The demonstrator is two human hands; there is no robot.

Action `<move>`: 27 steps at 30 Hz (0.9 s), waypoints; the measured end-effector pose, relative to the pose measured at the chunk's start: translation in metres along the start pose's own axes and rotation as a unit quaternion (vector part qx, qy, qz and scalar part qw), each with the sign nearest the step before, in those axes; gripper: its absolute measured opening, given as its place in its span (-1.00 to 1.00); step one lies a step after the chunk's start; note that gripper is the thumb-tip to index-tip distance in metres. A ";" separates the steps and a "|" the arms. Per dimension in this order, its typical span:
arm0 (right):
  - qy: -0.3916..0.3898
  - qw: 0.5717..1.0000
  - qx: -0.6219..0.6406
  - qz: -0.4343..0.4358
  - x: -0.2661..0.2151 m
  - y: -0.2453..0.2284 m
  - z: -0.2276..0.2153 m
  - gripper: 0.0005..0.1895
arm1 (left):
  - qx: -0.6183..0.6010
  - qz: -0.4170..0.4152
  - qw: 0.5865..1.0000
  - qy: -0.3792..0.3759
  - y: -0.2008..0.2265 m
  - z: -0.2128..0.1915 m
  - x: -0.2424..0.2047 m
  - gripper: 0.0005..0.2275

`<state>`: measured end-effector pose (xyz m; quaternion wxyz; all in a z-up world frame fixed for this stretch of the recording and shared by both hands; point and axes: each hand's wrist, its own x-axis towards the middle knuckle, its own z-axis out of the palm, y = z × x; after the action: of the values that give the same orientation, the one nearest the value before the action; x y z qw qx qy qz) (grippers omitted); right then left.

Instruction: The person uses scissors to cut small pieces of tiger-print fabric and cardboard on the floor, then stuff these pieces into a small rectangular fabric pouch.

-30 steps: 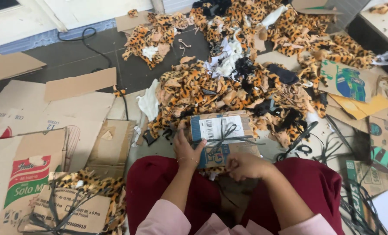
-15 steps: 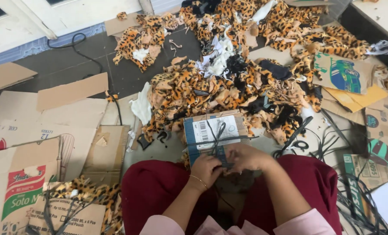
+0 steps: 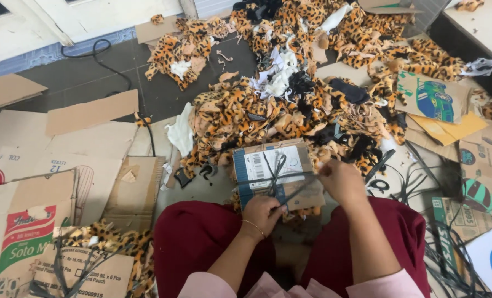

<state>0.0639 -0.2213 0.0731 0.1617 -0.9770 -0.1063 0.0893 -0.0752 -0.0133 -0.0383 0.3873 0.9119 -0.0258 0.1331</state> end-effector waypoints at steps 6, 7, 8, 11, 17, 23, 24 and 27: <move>-0.009 0.960 0.268 -0.087 -0.021 -0.044 -0.019 -0.70 | -0.008 0.002 1.000 0.028 -0.008 0.000 -0.002 -0.79; -0.011 0.959 0.268 -0.088 -0.023 -0.044 -0.021 -0.70 | -0.007 0.000 1.000 0.028 -0.010 0.001 -0.006 -0.79; 0.050 0.964 0.223 -0.138 -0.024 -0.044 -0.026 -0.61 | -0.016 0.004 0.999 0.030 -0.012 0.003 -0.006 -0.79; 0.256 0.914 0.160 -0.271 -0.017 -0.045 -0.033 -0.52 | -0.026 0.002 0.999 0.026 -0.014 0.007 -0.003 -0.76; 0.425 0.842 0.139 -0.302 -0.016 -0.060 -0.038 -0.47 | 0.003 -0.063 0.998 -0.023 -0.002 0.000 0.004 -0.76; 0.235 0.890 0.182 -0.346 -0.012 -0.088 -0.016 -0.31 | -0.100 -0.231 0.967 -0.031 0.027 -0.010 0.042 -0.84; 0.198 0.913 0.167 -0.314 -0.012 -0.093 -0.013 -0.19 | -0.166 -0.276 0.947 0.006 0.030 -0.012 0.050 -0.85; 0.344 0.865 0.199 -0.306 0.030 -0.063 0.040 -0.41 | -0.241 -0.281 0.920 0.129 0.015 -0.014 0.066 -0.78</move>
<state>0.0729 -0.1446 0.0525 0.3980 -0.8115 -0.3176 -0.2866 -0.0167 -0.0103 -0.0007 0.6167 0.7358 0.2504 0.1250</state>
